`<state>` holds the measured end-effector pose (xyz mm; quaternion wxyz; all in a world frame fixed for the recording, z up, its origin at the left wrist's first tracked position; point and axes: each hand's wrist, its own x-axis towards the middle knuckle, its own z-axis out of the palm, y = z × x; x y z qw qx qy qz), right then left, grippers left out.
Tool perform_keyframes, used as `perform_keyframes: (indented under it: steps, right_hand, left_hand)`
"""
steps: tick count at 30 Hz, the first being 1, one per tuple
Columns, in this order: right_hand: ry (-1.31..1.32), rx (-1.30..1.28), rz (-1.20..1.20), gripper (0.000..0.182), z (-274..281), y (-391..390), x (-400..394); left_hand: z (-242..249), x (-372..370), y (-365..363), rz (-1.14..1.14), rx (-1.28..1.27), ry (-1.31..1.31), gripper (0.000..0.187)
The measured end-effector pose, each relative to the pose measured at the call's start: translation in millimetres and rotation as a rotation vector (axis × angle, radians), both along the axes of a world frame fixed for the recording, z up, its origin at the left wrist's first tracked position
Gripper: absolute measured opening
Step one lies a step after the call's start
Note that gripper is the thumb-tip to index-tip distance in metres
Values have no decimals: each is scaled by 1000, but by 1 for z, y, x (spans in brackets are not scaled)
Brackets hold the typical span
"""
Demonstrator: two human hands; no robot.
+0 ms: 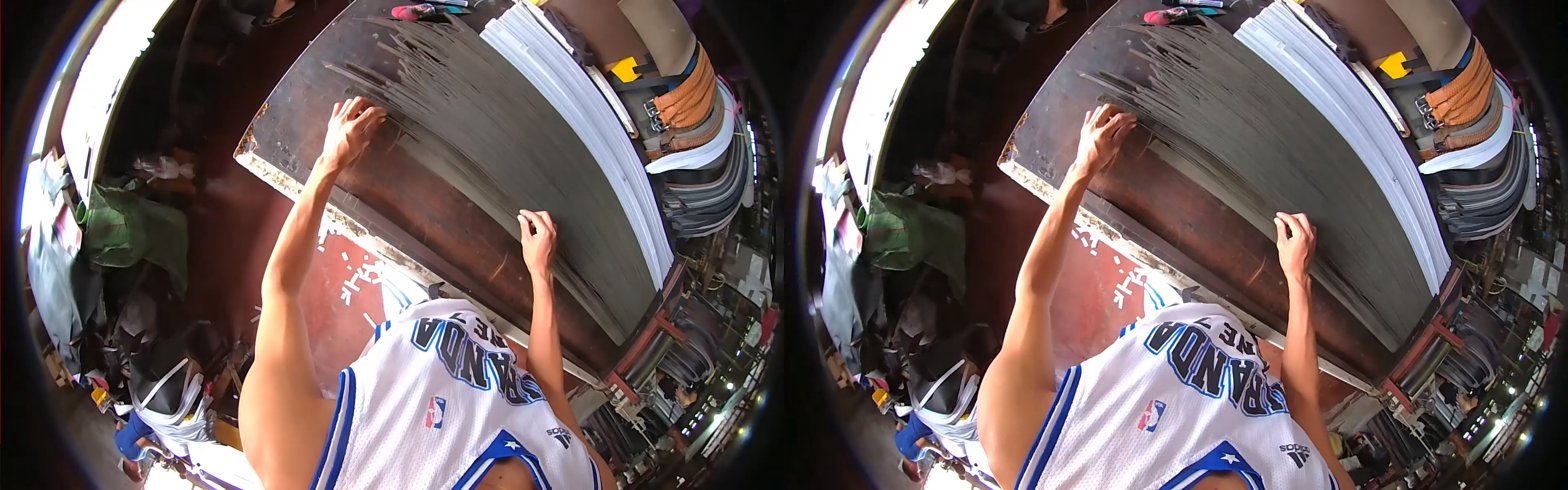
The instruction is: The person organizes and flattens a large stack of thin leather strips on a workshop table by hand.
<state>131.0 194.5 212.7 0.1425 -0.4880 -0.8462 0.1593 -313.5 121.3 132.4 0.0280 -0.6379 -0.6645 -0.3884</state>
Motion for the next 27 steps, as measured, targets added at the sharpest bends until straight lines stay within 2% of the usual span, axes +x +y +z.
perform_keyframes:
  steps: [11, 14, 17, 27]
  right_hand:
    - [-10, 15, 19, 11, 6, -10, -26]
    - [17, 98, 146, 11, 1, -10, -42]
    - [-26, 90, 136, 10, -4, -10, -49]
    - [-79, 133, 191, 13, -3, -5, -50]
  left_hand:
    - [2, 1, -1, -37, 16, 17, 17]
    - [0, -1, 2, -48, 30, 20, 16]
    - [0, 1, 3, -18, 49, 24, 16]
    - [1, 2, 11, -64, -4, 33, 22]
